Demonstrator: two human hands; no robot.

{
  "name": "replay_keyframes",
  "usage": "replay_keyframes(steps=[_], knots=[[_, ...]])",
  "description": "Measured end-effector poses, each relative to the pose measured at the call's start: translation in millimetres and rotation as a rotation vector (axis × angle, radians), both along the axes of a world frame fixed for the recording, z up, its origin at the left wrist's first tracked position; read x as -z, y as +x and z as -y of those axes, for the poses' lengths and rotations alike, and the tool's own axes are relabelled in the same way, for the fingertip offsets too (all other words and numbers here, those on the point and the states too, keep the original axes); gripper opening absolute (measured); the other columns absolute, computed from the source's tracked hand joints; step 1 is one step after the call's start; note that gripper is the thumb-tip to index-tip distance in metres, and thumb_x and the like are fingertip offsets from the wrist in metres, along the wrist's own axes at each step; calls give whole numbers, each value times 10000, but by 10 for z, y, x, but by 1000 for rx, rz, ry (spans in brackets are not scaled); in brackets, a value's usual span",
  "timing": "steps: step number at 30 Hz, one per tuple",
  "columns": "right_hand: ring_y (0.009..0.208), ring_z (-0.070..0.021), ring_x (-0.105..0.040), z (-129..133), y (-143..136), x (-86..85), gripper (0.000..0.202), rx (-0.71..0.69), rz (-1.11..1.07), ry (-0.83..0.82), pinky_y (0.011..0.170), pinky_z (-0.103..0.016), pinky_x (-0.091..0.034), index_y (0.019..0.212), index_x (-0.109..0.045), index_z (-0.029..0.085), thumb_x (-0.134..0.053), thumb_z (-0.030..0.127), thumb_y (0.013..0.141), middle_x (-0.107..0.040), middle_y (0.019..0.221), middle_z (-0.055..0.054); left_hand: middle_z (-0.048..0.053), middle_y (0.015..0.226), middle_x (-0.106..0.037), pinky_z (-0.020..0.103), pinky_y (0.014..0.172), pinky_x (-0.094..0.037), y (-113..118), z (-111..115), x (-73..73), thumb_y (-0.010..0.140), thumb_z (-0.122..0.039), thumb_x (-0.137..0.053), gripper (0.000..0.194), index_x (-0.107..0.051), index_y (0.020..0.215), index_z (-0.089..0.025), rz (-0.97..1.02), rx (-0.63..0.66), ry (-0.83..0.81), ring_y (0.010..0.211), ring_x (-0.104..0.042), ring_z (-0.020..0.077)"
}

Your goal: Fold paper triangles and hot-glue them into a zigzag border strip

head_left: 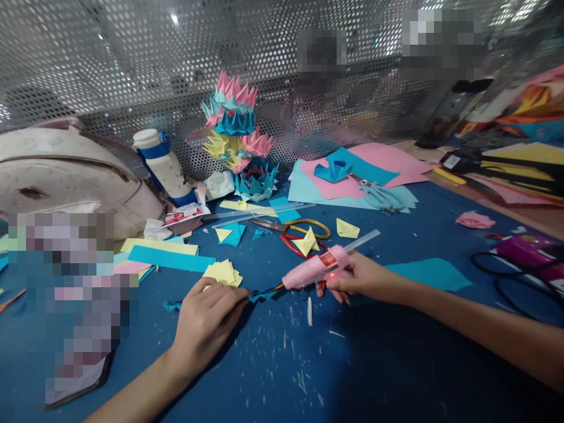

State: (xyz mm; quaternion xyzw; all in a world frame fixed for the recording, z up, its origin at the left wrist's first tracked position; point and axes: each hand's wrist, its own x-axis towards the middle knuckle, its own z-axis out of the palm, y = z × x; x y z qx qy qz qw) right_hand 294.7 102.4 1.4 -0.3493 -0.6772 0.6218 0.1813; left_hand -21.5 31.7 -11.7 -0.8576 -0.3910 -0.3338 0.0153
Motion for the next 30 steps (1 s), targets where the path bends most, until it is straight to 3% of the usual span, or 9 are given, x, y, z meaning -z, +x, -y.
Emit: replay_keyframes(steps=[10, 30], knots=[[451, -78, -514, -19, 50, 69, 457, 3, 67, 64, 414, -183, -344, 715, -637, 120, -581, 543, 879, -601, 532, -27, -6, 809, -725, 303, 768, -408, 0, -11, -2, 941, -103, -610, 109, -657, 999, -183, 17, -7, -1, 662, -616, 134], [447, -73, -494, 2, 57, 34, 554, 7, 58, 88, 405, -186, -331, 684, -602, 128, -562, 646, 875, -586, 529, -27, -13, 774, -709, 298, 749, -420, 9, -15, -26, 920, -83, -630, 125, -654, 997, -179, 46, 5, 24, 641, -602, 123]])
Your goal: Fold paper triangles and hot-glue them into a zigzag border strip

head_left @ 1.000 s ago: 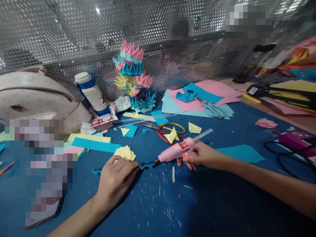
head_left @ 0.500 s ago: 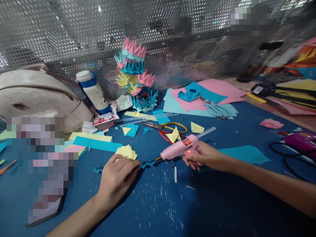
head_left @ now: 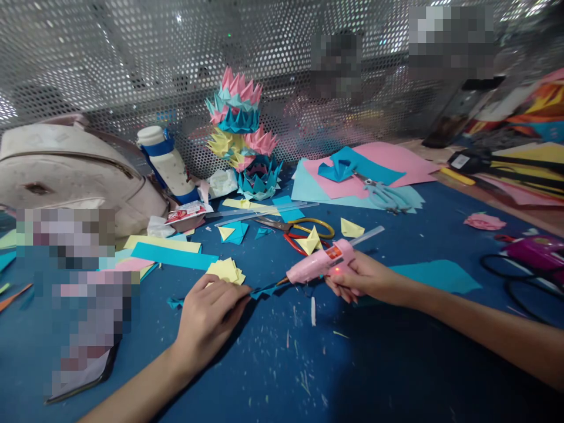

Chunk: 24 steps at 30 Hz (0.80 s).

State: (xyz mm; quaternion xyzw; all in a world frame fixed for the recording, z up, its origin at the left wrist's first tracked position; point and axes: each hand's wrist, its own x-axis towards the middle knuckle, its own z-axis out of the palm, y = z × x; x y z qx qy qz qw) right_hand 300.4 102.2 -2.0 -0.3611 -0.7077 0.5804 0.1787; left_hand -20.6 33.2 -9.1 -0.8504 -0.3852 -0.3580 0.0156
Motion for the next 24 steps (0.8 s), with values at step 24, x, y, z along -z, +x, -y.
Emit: replay_keyframes(steps=[24], knots=[[478, -94, -532, -37, 65, -73, 498, 23, 93, 57, 434, -193, -406, 684, -587, 144, -582, 608, 865, -590, 572, -35, -15, 788, -723, 295, 738, -415, 4, 3, -13, 943, -103, -603, 108, -647, 992, -188, -12, -16, -8, 646, -625, 122]])
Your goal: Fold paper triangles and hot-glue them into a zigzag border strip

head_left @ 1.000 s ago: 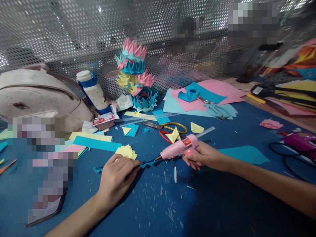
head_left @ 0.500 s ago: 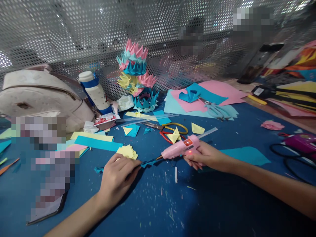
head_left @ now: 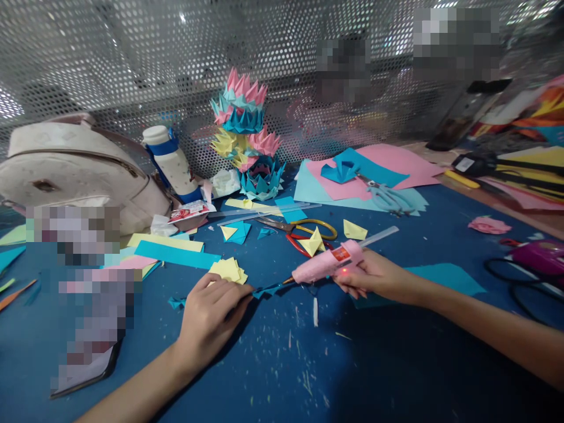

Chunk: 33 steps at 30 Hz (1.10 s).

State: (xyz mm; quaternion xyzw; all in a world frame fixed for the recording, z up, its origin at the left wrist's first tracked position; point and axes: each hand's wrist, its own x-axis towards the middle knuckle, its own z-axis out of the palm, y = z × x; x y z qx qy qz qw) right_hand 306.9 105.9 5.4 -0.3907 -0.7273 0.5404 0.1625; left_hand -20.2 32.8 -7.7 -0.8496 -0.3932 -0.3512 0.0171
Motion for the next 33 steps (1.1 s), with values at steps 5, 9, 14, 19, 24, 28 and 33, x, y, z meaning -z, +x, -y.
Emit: replay_keyframes(steps=[5, 9, 14, 19, 24, 28, 33], knots=[[477, -89, -516, -26, 15, -25, 490, -3, 12, 12, 437, -195, -407, 690, -580, 148, -588, 608, 860, -581, 580, -29, -10, 795, -731, 299, 737, -415, -2, 0, 4, 941, -103, -607, 107, -645, 993, -188, 2, -1, 20, 644, -627, 127], [476, -84, -505, -45, 24, -37, 506, -3, 32, 26, 439, -191, -407, 682, -585, 145, -589, 620, 857, -580, 577, -25, -9, 791, -732, 301, 739, -418, -3, -3, 2, 947, -107, -596, 111, -651, 996, -190, 9, -9, 8, 646, -636, 126], [476, -81, -509, -49, 31, -37, 535, 11, 28, 16, 441, -189, -410, 687, -589, 142, -592, 654, 843, -584, 580, -25, -13, 775, -728, 301, 729, -422, -1, 0, -5, 955, -119, -587, 102, -652, 986, -191, 5, -10, 17, 633, -634, 121], [462, -80, -503, -35, 26, -49, 553, 24, -6, -6, 433, -188, -408, 679, -586, 140, -605, 671, 831, -571, 551, -20, -7, 780, -734, 298, 726, -422, -3, 3, -4, 956, -121, -580, 108, -659, 980, -190, 1, -15, 21, 640, -644, 125], [456, -79, -496, -23, 8, -62, 554, 20, -16, -12, 427, -188, -404, 670, -580, 138, -618, 669, 822, -567, 544, -19, -11, 770, -726, 299, 731, -420, -7, 2, 2, 949, -111, -586, 103, -652, 977, -185, -5, -15, 19, 628, -632, 125], [460, -78, -501, -21, 4, -60, 533, 16, 2, -1, 432, -186, -402, 678, -583, 137, -620, 646, 832, -576, 558, -23, -9, 791, -736, 297, 732, -427, -4, 1, 3, 953, -117, -583, 101, -648, 978, -189, -5, -17, 21, 641, -641, 124], [461, -82, -505, -24, 16, -53, 527, 1, 5, 0, 435, -192, -409, 681, -578, 148, -598, 648, 843, -580, 565, -22, -7, 771, -738, 295, 719, -441, -1, 0, -4, 963, -138, -563, 115, -664, 970, -195, 7, -26, 29, 626, -649, 121]])
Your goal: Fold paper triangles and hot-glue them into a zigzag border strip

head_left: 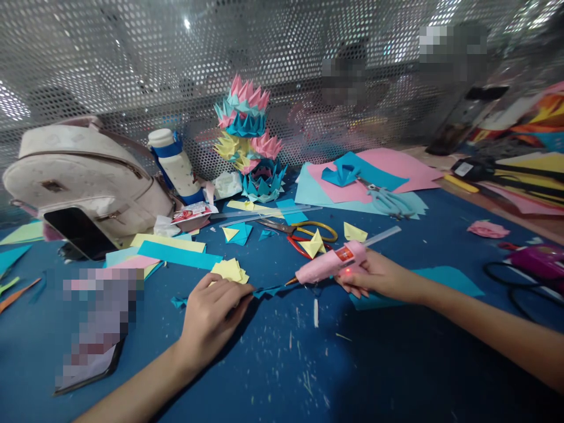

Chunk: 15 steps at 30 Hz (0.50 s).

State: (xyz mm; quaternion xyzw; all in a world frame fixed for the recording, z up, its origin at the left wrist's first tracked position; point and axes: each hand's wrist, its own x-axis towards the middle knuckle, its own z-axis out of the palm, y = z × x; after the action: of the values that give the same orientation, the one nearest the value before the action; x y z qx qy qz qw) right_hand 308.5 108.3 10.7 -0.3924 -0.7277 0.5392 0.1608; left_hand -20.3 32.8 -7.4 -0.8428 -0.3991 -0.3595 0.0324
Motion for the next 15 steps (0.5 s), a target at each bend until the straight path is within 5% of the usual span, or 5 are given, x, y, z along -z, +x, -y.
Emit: replay_keyframes(steps=[9, 15], knots=[[475, -91, -513, -16, -16, -24, 482, 38, 35, 62, 437, -201, -416, 696, -606, 145, -630, 607, 832, -594, 579, -28, -8, 789, -731, 300, 726, -430, -5, 0, 8, 922, -97, -627, 123, -660, 1001, -186, 44, 20, -14, 652, -652, 126], [520, -75, -537, -22, -5, -25, 466, -18, -23, 55, 462, -185, -444, 813, -653, 118, -622, 580, 863, -690, 768, -85, -11, 767, -716, 293, 708, -436, -5, 1, 9, 941, -97, -597, 158, -656, 1050, -195, 30, 26, 12, 636, -635, 126]])
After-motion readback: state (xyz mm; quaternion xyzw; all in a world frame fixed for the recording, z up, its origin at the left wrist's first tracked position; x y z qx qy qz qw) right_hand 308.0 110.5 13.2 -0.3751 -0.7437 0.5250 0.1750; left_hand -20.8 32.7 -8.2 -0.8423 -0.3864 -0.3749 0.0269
